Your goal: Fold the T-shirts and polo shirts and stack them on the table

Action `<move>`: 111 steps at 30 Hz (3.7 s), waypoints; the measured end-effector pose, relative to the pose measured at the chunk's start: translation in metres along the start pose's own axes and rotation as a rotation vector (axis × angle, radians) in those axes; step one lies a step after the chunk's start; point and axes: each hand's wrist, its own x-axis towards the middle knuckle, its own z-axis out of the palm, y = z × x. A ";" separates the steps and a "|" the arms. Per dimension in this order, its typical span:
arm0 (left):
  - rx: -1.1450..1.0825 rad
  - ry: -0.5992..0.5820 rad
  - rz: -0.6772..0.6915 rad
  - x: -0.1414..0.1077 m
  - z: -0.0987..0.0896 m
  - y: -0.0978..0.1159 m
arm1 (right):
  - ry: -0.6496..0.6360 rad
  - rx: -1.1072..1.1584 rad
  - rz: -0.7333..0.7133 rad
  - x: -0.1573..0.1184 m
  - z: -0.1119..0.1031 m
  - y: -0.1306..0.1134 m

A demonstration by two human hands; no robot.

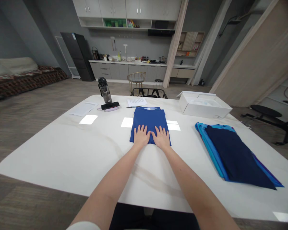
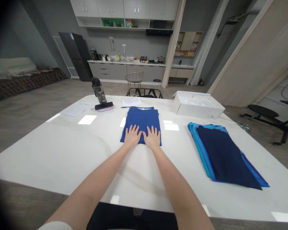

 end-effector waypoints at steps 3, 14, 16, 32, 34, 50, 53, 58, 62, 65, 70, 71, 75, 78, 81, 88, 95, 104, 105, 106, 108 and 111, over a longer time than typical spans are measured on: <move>0.024 -0.034 0.065 -0.009 -0.002 -0.008 | -0.036 -0.014 -0.033 -0.013 -0.003 0.006; 0.036 -0.170 0.165 -0.041 -0.021 -0.041 | -0.140 -0.028 -0.086 -0.051 -0.018 0.041; 0.029 -0.194 0.183 -0.047 -0.024 -0.046 | -0.162 -0.039 -0.109 -0.055 -0.019 0.045; -0.060 -0.212 0.190 -0.065 -0.051 -0.062 | 0.140 0.104 0.126 -0.081 -0.039 0.061; -0.026 -0.167 0.187 -0.068 -0.047 -0.065 | 0.141 0.089 0.147 -0.079 -0.037 0.061; 0.157 -0.224 0.348 -0.116 -0.069 -0.040 | -0.105 -0.022 0.133 -0.112 -0.056 0.087; 0.118 -0.277 0.423 -0.155 -0.079 -0.031 | -0.172 0.020 0.087 -0.146 -0.063 0.105; 0.139 -0.389 0.490 -0.221 -0.102 -0.016 | -0.410 0.068 0.049 -0.202 -0.083 0.121; 0.093 -0.447 0.546 -0.231 -0.124 -0.007 | -0.538 0.027 0.052 -0.211 -0.103 0.124; 0.003 -0.425 0.510 -0.194 -0.129 -0.009 | -0.493 -0.043 0.061 -0.178 -0.112 0.122; 0.101 -0.259 0.265 -0.082 -0.110 -0.018 | -0.226 0.040 -0.087 -0.070 -0.099 0.104; 0.139 -0.215 0.195 -0.060 -0.104 -0.020 | -0.181 0.046 -0.103 -0.048 -0.094 0.100; 0.131 -0.217 -0.074 0.006 -0.083 -0.023 | -0.137 0.060 -0.014 0.019 -0.077 0.087; 0.051 -0.283 -0.244 0.033 -0.070 -0.028 | -0.197 0.166 0.063 0.045 -0.069 0.084; -0.118 -0.307 -0.343 0.047 -0.058 -0.037 | -0.292 0.351 0.086 0.058 -0.064 0.085; -0.504 -0.280 -0.320 0.049 -0.048 -0.049 | -0.304 0.398 0.109 0.057 -0.068 0.091; -0.563 0.042 0.032 0.022 -0.082 -0.022 | 0.124 0.157 -0.253 -0.006 -0.100 0.086; -0.634 0.128 0.479 -0.007 -0.138 0.109 | 0.489 0.269 -0.252 -0.102 -0.184 0.146; -0.654 0.127 0.520 -0.009 -0.143 0.132 | 0.526 0.276 -0.242 -0.114 -0.198 0.156; -0.679 0.127 0.563 -0.012 -0.149 0.156 | 0.564 0.284 -0.233 -0.126 -0.214 0.167; -0.741 0.137 0.650 -0.020 -0.161 0.202 | 0.638 0.300 -0.224 -0.152 -0.245 0.189; -0.878 0.162 0.761 -0.032 -0.182 0.262 | 0.754 0.303 -0.213 -0.188 -0.295 0.224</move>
